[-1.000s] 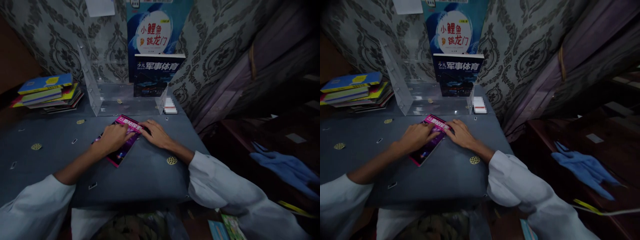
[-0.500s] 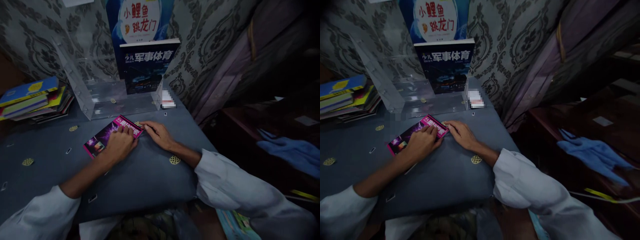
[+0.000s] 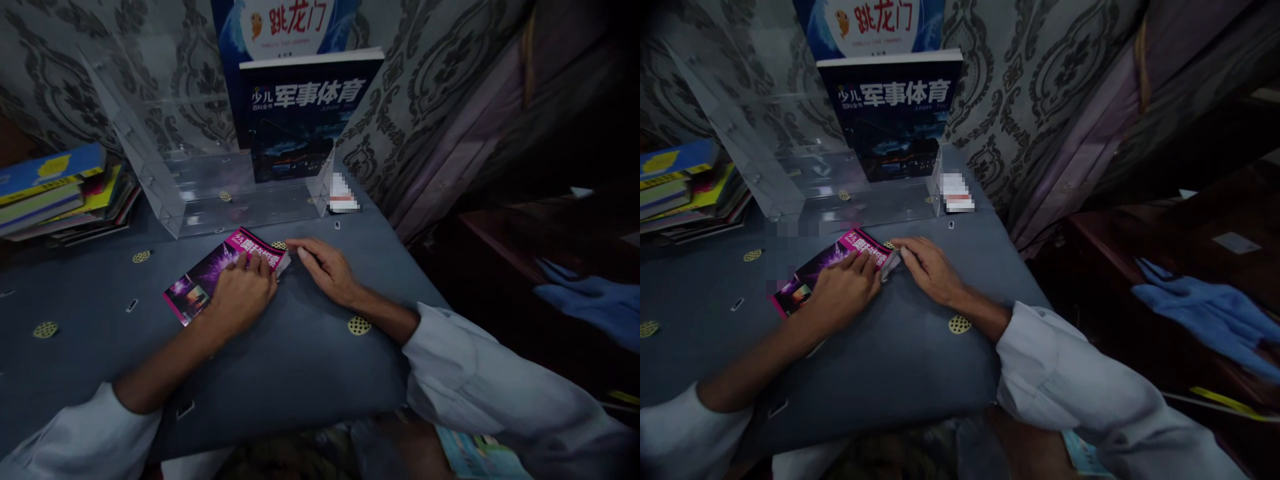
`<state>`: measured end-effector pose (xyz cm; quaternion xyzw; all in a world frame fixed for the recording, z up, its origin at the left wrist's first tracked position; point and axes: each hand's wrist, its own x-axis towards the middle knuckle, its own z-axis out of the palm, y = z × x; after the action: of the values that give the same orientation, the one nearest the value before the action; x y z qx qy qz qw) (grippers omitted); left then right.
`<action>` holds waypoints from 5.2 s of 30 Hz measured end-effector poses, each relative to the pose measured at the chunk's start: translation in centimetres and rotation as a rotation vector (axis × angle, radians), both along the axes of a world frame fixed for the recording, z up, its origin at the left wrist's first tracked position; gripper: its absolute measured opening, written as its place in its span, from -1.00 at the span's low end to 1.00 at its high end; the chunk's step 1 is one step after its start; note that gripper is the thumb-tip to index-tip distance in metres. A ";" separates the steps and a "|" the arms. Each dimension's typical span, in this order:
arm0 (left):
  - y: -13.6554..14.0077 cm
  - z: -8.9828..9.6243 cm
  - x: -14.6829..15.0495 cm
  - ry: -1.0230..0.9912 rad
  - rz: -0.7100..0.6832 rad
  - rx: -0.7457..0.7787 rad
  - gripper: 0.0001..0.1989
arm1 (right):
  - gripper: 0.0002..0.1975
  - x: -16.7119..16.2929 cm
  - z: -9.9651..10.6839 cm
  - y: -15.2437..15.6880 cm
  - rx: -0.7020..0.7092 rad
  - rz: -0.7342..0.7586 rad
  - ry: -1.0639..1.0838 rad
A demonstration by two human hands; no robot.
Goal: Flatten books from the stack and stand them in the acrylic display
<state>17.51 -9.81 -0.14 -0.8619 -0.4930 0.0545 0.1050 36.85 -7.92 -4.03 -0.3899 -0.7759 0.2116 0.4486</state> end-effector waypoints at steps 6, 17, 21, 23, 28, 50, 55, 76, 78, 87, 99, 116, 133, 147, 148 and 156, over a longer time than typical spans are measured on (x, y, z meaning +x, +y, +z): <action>-0.1 -0.2 0.0 -0.019 -0.001 0.008 -0.60 | -0.71 -0.1 0.6 -0.5 0.084 -0.008 0.003; -0.1 0.6 -0.5 -0.066 -0.007 -0.033 -0.59 | -0.76 -0.2 0.1 -0.2 0.113 0.205 -0.228; -0.1 0.6 -0.6 -0.089 0.004 -0.020 -0.57 | -0.72 -0.1 0.3 -0.2 0.145 0.236 -0.310; -0.1 0.6 -0.5 -0.108 0.006 -0.012 -0.58 | -0.70 -0.1 0.3 -0.3 0.167 0.234 -0.353; 0.1 0.8 -0.7 -0.132 0.007 -0.028 -0.64 | -0.62 -0.3 -0.2 -0.5 0.179 0.207 -0.443; -0.5 1.2 0.1 -0.100 0.023 -0.056 -0.59 | -0.55 -0.8 -2.1 -1.3 0.188 0.086 -0.528; -0.2 1.1 -0.2 -0.153 0.037 -0.068 -0.61 | -0.55 -0.4 -1.9 1.0 0.160 0.109 -0.543; 0.5 -1.0 -3.1 -0.167 -0.270 -0.108 -0.19 | -0.58 -1.2 -2.1 6.4 0.063 0.102 -0.476; 0.1 -0.9 -3.3 -0.163 -0.331 -0.139 -0.14 | -0.58 -1.2 -2.0 6.3 0.051 0.101 -0.475; 0.0 -0.3 -3.2 -0.194 -0.412 -0.136 -0.37 | -0.53 -1.0 -1.4 4.2 0.055 0.128 -0.429; 0.4 -0.2 -3.5 -0.269 -0.531 -0.021 -0.51 | -0.56 -0.4 -0.5 -1.6 0.040 0.181 -0.176; 0.1 -0.9 -3.6 -0.249 -0.515 -0.010 -0.42 | -0.69 0.3 0.5 -4.8 0.142 0.305 -0.197; 0.1 -3.1 -3.7 -0.353 -0.464 -0.105 -0.35 | -0.82 0.0 1.2 -5.9 0.182 0.382 -0.257; 0.8 -4.2 -4.2 -0.447 -0.439 -0.173 -0.09 | -0.76 -0.2 0.1 -5.1 0.068 0.246 -0.312; 1.0 -4.2 -4.3 -0.455 -0.437 -0.187 -0.08 | -0.74 -0.2 0.1 -5.1 0.041 0.222 -0.333; 4.3 -5.9 -6.9 -0.569 -0.134 -0.044 -0.36 | -0.46 -2.1 0.8 -3.4 -0.163 0.108 -0.530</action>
<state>10.58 -5.49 -6.01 -0.8752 -0.4434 -0.1860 -0.0530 34.73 -11.29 -3.25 -0.4245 -0.8662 0.1875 0.1854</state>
